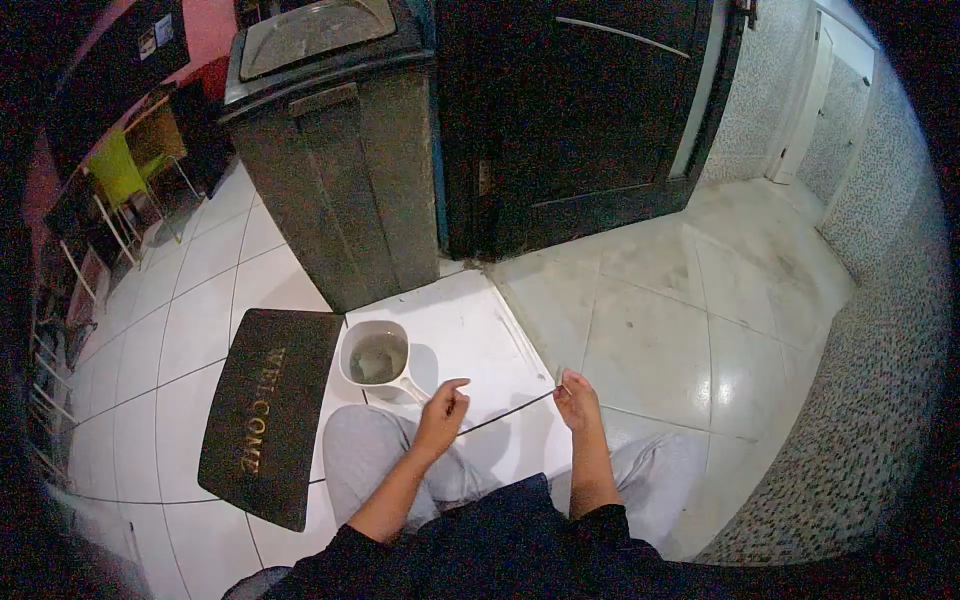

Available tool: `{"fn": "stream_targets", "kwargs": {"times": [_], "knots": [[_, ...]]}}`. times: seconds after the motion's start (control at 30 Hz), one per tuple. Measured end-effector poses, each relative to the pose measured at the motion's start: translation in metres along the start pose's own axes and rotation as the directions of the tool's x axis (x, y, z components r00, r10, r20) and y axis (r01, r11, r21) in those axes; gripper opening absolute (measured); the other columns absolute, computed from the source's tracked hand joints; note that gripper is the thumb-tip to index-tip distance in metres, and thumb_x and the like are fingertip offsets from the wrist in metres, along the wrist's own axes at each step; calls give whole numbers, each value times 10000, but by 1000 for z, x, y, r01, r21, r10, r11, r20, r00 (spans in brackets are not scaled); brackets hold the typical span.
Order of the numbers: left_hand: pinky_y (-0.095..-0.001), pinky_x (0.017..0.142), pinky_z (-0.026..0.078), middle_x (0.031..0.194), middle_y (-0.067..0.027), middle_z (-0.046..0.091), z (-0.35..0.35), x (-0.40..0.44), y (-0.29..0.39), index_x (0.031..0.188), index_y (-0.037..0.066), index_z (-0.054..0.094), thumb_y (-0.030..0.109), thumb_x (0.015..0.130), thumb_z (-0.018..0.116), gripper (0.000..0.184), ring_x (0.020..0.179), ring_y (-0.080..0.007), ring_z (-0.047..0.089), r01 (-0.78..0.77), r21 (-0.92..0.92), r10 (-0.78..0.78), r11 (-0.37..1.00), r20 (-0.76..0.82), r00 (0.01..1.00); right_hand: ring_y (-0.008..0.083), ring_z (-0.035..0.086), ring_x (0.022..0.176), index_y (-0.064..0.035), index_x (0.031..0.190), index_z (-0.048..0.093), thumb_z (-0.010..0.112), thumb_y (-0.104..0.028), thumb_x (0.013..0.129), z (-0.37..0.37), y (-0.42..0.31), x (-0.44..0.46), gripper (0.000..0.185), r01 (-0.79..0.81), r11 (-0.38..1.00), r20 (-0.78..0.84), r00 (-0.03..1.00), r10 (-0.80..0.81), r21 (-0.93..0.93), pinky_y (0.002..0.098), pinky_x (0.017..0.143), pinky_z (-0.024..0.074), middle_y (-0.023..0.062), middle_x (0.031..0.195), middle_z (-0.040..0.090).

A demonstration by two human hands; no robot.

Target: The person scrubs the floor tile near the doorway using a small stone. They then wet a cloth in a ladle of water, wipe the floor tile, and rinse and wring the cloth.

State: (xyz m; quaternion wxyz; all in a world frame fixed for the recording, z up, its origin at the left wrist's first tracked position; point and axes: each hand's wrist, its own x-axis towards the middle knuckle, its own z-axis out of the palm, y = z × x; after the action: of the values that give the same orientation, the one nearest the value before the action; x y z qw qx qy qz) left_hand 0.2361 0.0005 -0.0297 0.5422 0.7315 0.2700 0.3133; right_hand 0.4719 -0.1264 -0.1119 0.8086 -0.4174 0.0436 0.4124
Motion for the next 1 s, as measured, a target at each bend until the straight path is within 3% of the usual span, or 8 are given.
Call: {"fn": "stream_targets", "kwargs": {"times": [0.27, 0.33, 0.43, 0.57, 0.73, 0.77, 0.83, 1.0], "knots": [[-195, 480, 308, 667, 48, 413, -29, 9, -25, 1060, 38, 533, 76, 843, 514, 221, 563, -39, 370, 15, -319, -88, 948, -214, 973, 196, 547, 848, -64, 1041, 499, 576, -140, 843, 50, 16, -11, 226, -100, 992, 169, 982, 86, 78, 254, 690, 495, 63, 950, 537], [-188, 459, 303, 647, 39, 409, -34, 10, -31, 1073, 43, 523, 68, 844, 464, 238, 537, -48, 370, 178, -635, -370, 751, -182, 911, 199, 549, 850, -50, 1048, 495, 576, -142, 844, 73, 23, -6, 238, -135, 990, 237, 963, 125, 26, 251, 691, 493, 69, 963, 533], [-197, 446, 310, 679, 37, 429, -38, 15, -41, 1049, 39, 513, 63, 835, 478, 218, 549, -43, 379, 133, -775, -474, 618, -232, 849, 178, 557, 843, -41, 1005, 515, 565, -132, 851, 131, 34, -3, 185, -118, 960, 295, 936, 193, -254, 235, 705, 497, 60, 931, 537], [-199, 431, 299, 630, 29, 411, -22, 26, -55, 1022, 56, 527, 80, 839, 455, 198, 508, -51, 365, 107, -674, -465, 731, -377, 801, 156, 563, 823, -32, 981, 546, 592, -135, 834, 215, 63, 4, 186, 45, 845, 411, 886, 212, -533, 232, 682, 496, 59, 919, 562], [-211, 428, 317, 669, 29, 424, -17, 31, -57, 1003, 80, 487, 113, 867, 454, 143, 498, -56, 371, 115, -633, -445, 765, -391, 806, 156, 600, 722, -10, 865, 621, 655, -103, 730, 277, 127, 18, 168, 677, 237, 709, 699, 87, -697, 280, 659, 494, 85, 770, 629], [-202, 496, 335, 681, 26, 425, -17, 31, -55, 1027, 40, 474, 47, 840, 485, 187, 576, -54, 400, 113, -709, -508, 696, -375, 776, 156, 600, 722, -10, 865, 621, 655, -103, 730, 280, 136, 21, 168, 678, 239, 712, 696, 96, -695, 280, 659, 494, 85, 770, 629], [-199, 500, 338, 695, 23, 427, -17, 30, -55, 1025, 42, 450, 34, 840, 476, 187, 581, -54, 402, 68, -727, -498, 683, -396, 771, 241, 615, 723, -42, 854, 627, 642, -127, 695, 283, 151, 26, 181, 858, -189, 813, 513, 276, -478, 342, 659, 493, 121, 777, 630], [-192, 519, 344, 777, -10, 458, -9, 35, -55, 995, 51, 395, -15, 847, 423, 165, 638, -69, 425, -54, -745, -515, 665, -509, 690, 311, 604, 760, -92, 820, 647, 589, -127, 679, 277, 174, 48, 157, 830, -489, 760, 494, 422, -269, 400, 681, 482, 136, 797, 628]]}}
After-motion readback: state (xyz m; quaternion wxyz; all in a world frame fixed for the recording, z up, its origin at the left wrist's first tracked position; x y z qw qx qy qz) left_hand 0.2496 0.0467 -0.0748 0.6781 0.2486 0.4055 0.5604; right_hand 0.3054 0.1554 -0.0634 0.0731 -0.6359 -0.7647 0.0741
